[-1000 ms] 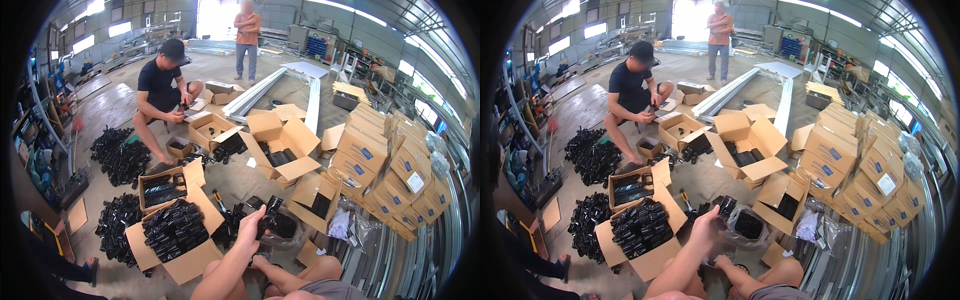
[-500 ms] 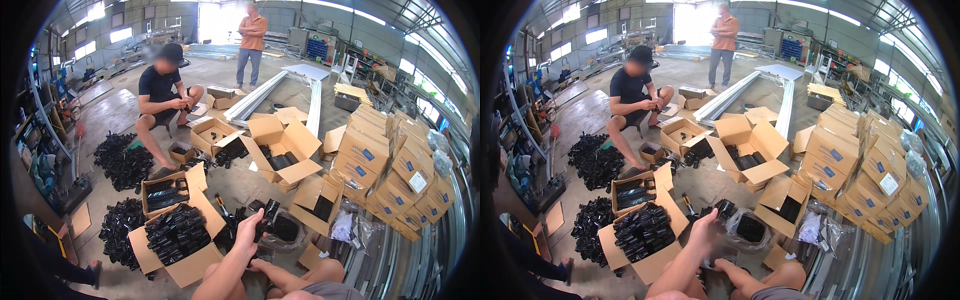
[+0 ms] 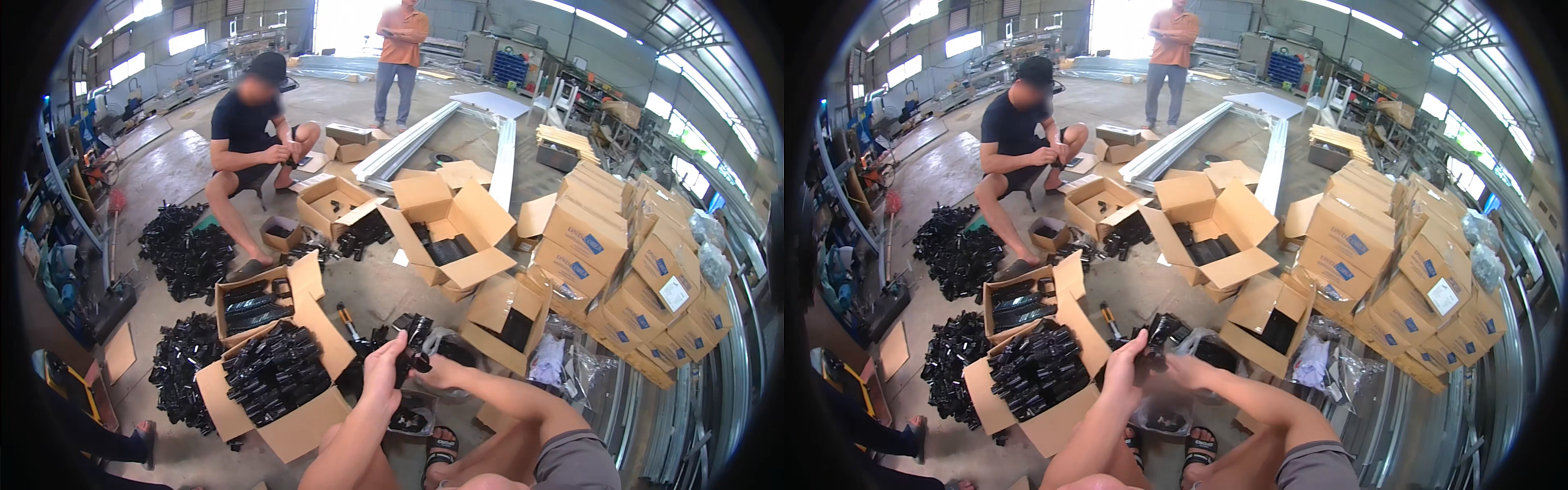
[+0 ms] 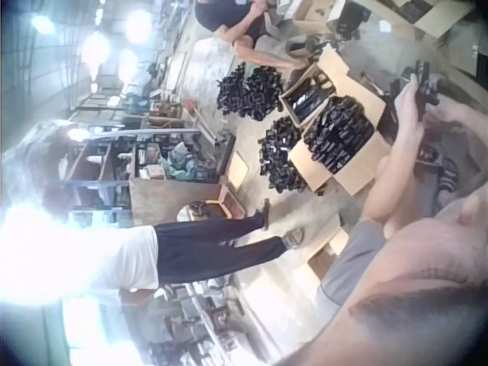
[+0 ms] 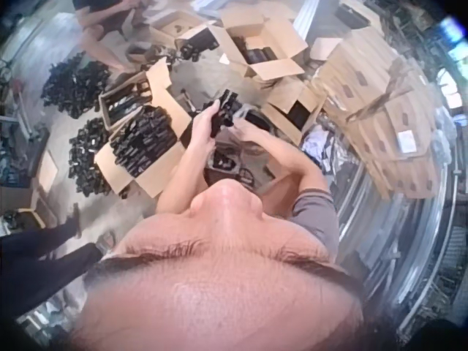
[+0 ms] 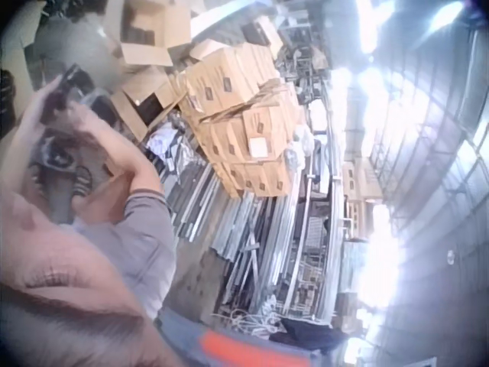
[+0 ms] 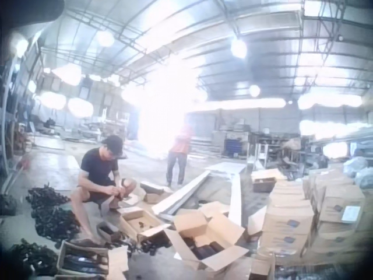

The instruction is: The person picks up and joins several black metal components together by hand while sitting on the floor of a fabrication shop.

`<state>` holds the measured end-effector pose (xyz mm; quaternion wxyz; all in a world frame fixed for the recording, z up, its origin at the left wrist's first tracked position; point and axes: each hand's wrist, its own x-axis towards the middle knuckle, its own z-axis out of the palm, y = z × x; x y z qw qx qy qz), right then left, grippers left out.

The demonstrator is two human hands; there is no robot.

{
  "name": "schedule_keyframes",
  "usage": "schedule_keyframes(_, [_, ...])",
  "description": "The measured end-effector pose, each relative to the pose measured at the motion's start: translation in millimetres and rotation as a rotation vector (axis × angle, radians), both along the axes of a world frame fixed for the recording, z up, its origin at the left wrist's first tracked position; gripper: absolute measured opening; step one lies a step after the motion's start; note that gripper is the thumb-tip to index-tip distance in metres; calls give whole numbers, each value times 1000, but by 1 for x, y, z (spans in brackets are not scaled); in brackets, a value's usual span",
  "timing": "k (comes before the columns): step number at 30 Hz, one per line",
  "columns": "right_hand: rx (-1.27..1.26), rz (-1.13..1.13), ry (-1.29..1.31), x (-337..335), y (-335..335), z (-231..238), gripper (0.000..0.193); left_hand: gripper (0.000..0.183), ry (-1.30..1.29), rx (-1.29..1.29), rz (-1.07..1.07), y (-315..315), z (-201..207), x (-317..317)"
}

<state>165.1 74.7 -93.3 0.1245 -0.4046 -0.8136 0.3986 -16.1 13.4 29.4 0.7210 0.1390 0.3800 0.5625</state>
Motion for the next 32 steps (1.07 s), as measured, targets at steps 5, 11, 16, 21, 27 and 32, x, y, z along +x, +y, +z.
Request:
schedule_keyframes(5, [117, -349, 431, 15, -20, 101, 16, 23, 70, -16, 19, -6, 13, 13])
schedule_keyframes(11, [719, -420, 430, 2, -66, 149, 24, 24, 147, -37, 8, -10, 9, 18])
schedule_keyframes(16, [970, -329, 337, 16, -58, 136, 25, 22, 164, -15, -3, -13, 4, 34])
schedule_keyframes(21, [900, -306, 412, 14, -56, 131, 23, 18, 171, -36, -22, -12, 4, 34])
schedule_keyframes(27, [817, -287, 482, 14, -52, 128, 29, 19, 111, -30, -68, -10, -4, 29])
schedule_keyframes(32, [753, -299, 440, 16, -52, 128, 22, 22, 104, -37, -106, -8, -10, 26])
